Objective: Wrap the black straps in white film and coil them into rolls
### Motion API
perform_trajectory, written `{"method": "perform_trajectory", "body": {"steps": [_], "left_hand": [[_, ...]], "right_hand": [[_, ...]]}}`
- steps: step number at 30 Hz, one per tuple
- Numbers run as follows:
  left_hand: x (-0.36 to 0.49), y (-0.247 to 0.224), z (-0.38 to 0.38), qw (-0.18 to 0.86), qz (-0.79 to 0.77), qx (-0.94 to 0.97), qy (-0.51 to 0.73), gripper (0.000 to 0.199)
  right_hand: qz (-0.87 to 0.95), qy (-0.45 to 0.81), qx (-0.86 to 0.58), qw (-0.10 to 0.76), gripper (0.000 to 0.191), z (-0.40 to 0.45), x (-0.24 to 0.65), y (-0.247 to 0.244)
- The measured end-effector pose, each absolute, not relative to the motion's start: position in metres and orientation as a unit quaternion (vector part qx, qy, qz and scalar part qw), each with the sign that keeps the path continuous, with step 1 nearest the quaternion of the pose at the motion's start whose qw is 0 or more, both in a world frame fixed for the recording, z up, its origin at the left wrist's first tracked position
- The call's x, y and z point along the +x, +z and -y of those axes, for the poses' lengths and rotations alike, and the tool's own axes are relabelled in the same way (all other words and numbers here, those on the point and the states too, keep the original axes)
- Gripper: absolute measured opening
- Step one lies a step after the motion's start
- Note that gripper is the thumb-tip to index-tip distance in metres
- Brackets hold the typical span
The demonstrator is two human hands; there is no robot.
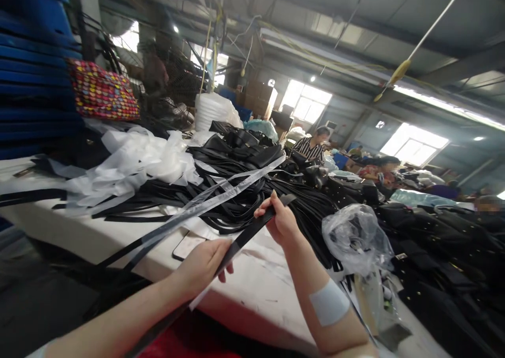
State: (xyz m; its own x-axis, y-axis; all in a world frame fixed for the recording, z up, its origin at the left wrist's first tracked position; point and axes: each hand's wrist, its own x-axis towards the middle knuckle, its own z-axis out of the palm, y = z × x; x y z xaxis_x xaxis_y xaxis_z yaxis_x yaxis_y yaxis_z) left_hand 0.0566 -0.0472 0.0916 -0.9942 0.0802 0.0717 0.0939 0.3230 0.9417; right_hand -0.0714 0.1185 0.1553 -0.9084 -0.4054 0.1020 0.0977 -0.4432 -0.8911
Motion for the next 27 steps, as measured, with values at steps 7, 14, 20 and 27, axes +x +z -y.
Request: {"method": "perform_trajectory", "body": {"steps": [7, 14, 20, 27], "left_hand": [[0.003, 0.19, 0.025, 0.076, 0.771, -0.145, -0.615, 0.067], [-0.01, 0.179, -0.002, 0.069, 0.722, -0.183, -0.664, 0.062], [-0.008, 0.226, -0.011, 0.11, 0.738, -0.251, -0.616, 0.071], [-0.008, 0.229, -0.023, 0.1, 0.711, -0.261, -0.646, 0.063]], "right_hand": [[-0.66, -0.653, -0.327, 0.176, 0.06, -0.108, -0.055, 0.219], [-0.612, -0.731, -0.293, 0.071, 0.052, -0.15, -0.072, 0.274], [-0.663, -0.662, -0.31, 0.161, 0.066, -0.146, -0.043, 0.262], [-0.591, -0.743, -0.314, 0.005, 0.047, -0.169, -0.052, 0.306]]}}
